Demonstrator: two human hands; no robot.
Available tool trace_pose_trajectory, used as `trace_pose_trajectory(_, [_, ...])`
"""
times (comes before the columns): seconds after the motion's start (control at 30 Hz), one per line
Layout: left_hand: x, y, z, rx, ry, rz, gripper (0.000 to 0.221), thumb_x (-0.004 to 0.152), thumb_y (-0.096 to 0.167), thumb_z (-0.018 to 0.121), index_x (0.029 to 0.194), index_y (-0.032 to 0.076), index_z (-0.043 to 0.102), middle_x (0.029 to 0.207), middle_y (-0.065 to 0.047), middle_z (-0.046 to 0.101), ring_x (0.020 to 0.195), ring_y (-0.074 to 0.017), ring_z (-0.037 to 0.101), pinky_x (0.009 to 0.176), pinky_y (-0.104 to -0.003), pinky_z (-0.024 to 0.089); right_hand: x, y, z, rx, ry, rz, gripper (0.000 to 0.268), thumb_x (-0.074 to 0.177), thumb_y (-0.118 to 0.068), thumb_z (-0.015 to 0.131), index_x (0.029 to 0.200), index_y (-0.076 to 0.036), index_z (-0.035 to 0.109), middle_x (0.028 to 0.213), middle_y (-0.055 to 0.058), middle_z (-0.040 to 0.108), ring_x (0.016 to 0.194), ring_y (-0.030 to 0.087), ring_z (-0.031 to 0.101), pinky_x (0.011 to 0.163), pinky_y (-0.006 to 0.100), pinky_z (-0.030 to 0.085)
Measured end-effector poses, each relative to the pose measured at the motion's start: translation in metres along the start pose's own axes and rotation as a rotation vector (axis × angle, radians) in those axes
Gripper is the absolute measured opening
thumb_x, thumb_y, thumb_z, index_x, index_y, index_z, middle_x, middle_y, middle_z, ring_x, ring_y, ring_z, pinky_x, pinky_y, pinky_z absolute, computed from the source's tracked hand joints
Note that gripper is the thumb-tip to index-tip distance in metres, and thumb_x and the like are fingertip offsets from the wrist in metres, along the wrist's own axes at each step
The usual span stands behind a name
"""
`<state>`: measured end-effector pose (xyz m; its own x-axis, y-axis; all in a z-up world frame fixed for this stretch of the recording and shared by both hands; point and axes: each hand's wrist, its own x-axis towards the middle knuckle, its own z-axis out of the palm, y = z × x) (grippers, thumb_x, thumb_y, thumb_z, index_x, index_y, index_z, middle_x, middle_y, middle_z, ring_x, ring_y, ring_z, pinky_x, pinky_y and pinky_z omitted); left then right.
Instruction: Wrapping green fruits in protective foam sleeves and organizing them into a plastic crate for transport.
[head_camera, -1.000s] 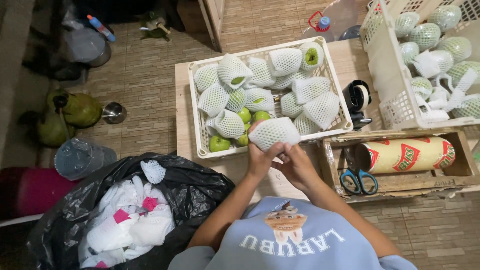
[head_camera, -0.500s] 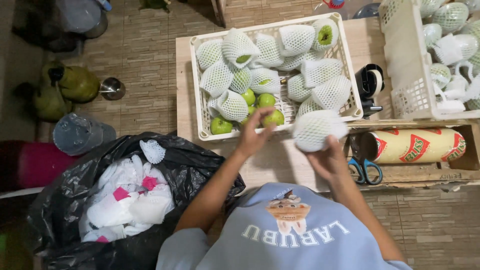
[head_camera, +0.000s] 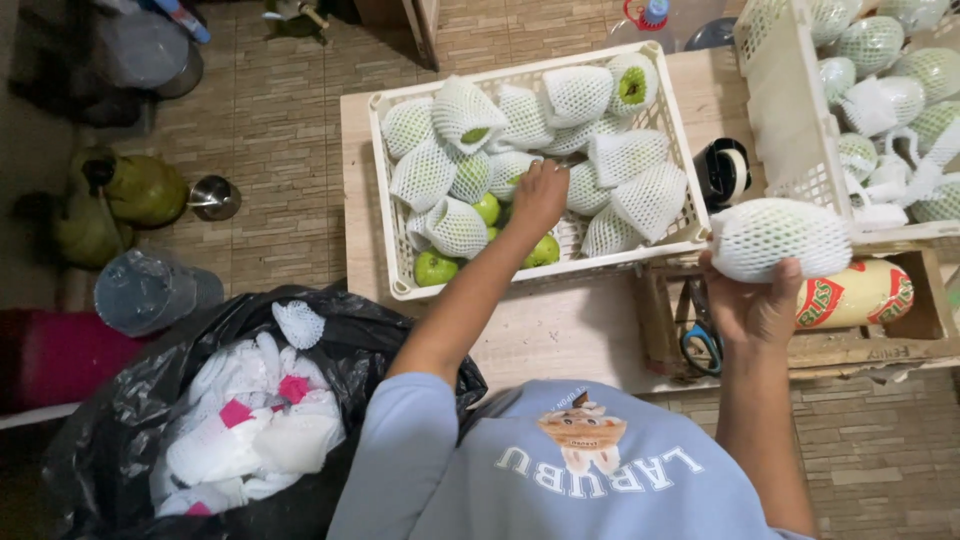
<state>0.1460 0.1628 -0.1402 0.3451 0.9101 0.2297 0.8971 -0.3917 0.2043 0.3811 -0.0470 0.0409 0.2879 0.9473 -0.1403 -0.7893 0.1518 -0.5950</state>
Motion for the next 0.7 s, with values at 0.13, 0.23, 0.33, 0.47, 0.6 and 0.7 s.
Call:
trace_pose_trajectory(0.13, [0.024,0.005,0.014,0.154,0.048,0.077,0.016,0.082,0.005,0.072,0.07,0.012,0.064,0.067,-0.007,0.057,0.072,-0.0273,0.058,0.065,-0.042,0.037,0.015,0.024,-0.036,-0.143,0.055,-0.016,0.076,0.073,-0.049,0.084,0.139,-0.025,0.055,0.134,0.0,0.068,0.119,0.029,0.069,0.1,0.049,0.058])
trace_pose_trajectory(0.23, [0.035,0.009,0.022,0.149,0.108,0.007,0.029,0.081,0.002,0.07,0.06,0.014,0.055,0.057,-0.002,0.042,0.058,-0.0212,0.044,0.06,-0.039,0.031,0.019,0.023,-0.006,-0.319,-0.122,-0.072,0.067,0.082,-0.024,0.076,0.144,-0.019,0.051,0.135,0.002,0.066,0.127,0.024,0.066,0.106,0.049,0.059])
trace_pose_trajectory(0.33, [0.031,0.003,-0.03,-0.237,-0.036,-0.096,0.014,0.089,0.0,0.061,0.101,0.003,0.068,0.091,-0.016,0.063,0.091,-0.0372,0.066,0.075,-0.048,0.051,0.052,0.024,0.021,-1.251,-0.136,-0.067,0.087,0.08,-0.024,0.084,0.146,0.015,0.042,0.133,0.04,0.055,0.128,0.057,0.05,0.104,0.068,0.041])
trace_pose_trajectory(0.47, [0.022,-0.021,-0.06,-0.438,-0.05,-0.261,0.021,0.086,0.003,0.059,0.106,0.001,0.067,0.097,-0.022,0.063,0.095,-0.0451,0.066,0.078,-0.054,0.055,0.119,0.06,0.058,-1.306,-0.436,-0.229,0.093,0.06,-0.013,0.099,0.137,0.005,0.051,0.124,0.031,0.06,0.119,0.047,0.059,0.103,0.058,0.044])
trace_pose_trajectory(0.6, [-0.011,-0.046,-0.087,-0.518,-0.086,-0.334,0.019,0.088,0.017,0.063,0.106,0.012,0.065,0.098,-0.011,0.064,0.101,-0.041,0.069,0.086,-0.051,0.057,0.17,0.132,0.076,-1.983,-0.602,-0.345,0.086,0.059,-0.035,0.098,0.126,0.0,0.057,0.107,0.026,0.062,0.101,0.054,0.064,0.077,0.063,0.058])
trace_pose_trajectory(0.7, [-0.038,-0.062,-0.1,-0.583,-0.067,-0.374,0.02,0.087,0.019,0.065,0.106,0.014,0.067,0.095,-0.01,0.067,0.099,-0.0392,0.071,0.087,-0.05,0.058,0.189,0.193,0.047,-2.373,-0.506,-0.664,0.076,0.071,-0.032,0.09,0.129,-0.001,0.053,0.103,0.02,0.055,0.094,0.046,0.065,0.068,0.055,0.061])
